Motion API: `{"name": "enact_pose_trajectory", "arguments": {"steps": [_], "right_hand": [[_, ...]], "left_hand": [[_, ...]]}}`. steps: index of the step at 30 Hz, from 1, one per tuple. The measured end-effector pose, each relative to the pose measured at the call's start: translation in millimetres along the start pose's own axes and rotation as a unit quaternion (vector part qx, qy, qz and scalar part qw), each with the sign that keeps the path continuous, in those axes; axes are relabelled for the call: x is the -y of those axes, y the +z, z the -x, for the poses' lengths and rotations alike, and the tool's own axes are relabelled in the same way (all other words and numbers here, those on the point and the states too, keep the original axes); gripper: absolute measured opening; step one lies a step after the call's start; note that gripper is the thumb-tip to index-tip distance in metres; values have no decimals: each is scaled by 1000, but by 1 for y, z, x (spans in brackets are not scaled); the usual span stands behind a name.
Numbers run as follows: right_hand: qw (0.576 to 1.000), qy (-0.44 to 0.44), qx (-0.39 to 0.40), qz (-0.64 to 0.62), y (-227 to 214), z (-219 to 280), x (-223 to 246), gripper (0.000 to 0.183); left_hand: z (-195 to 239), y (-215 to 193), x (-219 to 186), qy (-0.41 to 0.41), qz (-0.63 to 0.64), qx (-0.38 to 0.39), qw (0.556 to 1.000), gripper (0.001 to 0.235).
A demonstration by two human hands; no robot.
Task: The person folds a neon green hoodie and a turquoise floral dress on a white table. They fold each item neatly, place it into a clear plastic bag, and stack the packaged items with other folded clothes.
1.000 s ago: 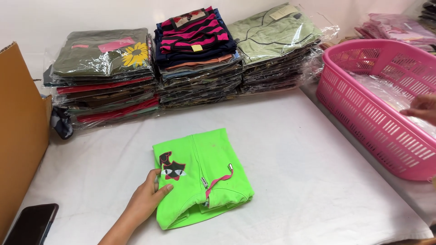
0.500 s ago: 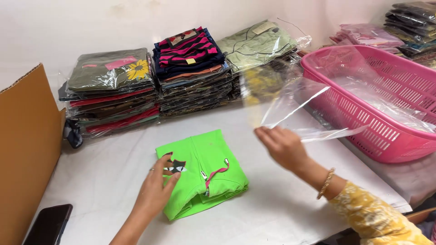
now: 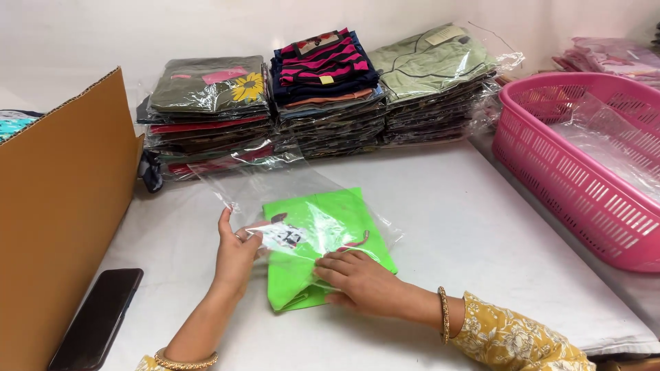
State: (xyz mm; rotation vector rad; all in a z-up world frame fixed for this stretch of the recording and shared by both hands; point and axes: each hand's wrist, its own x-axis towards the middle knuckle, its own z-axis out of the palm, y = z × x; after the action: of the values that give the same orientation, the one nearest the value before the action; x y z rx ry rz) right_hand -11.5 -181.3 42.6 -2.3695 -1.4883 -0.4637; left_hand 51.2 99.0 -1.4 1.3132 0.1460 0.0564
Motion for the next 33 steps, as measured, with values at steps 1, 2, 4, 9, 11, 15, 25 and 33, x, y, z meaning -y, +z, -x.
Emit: {"name": "enact_pose_trajectory", "arguments": {"steps": [1, 2, 4, 9, 11, 15, 25, 33], "right_hand": [[999, 11, 40, -15, 2, 6, -10, 62], [996, 22, 79, -30, 4, 11, -19, 46], [992, -17, 110, -57, -23, 9, -29, 39], [975, -134, 93, -151, -93, 5, -57, 18], [994, -98, -29, -45, -98, 14, -91, 12], [972, 97, -207, -53, -72, 37, -168, 43], [717, 575, 38, -392, 4, 32, -160, 65], [702, 586, 57, -401, 22, 28, -122, 81]], "left_hand": [[-1, -3, 1, 35, -46, -22, 998, 93], [-3, -7, 3, 70, -93, -45, 992, 93], [4, -12, -16, 238, -272, -136, 923, 90], [24, -24, -71, 419, -557, -118, 707, 41], [39, -21, -92, 371, -520, -53, 768, 30], [43, -13, -93, 109, -527, 110, 835, 44], [-7, -27, -4, 24, -679, 187, 709, 76], [3, -27, 19, 71, -721, 124, 678, 63]]}}
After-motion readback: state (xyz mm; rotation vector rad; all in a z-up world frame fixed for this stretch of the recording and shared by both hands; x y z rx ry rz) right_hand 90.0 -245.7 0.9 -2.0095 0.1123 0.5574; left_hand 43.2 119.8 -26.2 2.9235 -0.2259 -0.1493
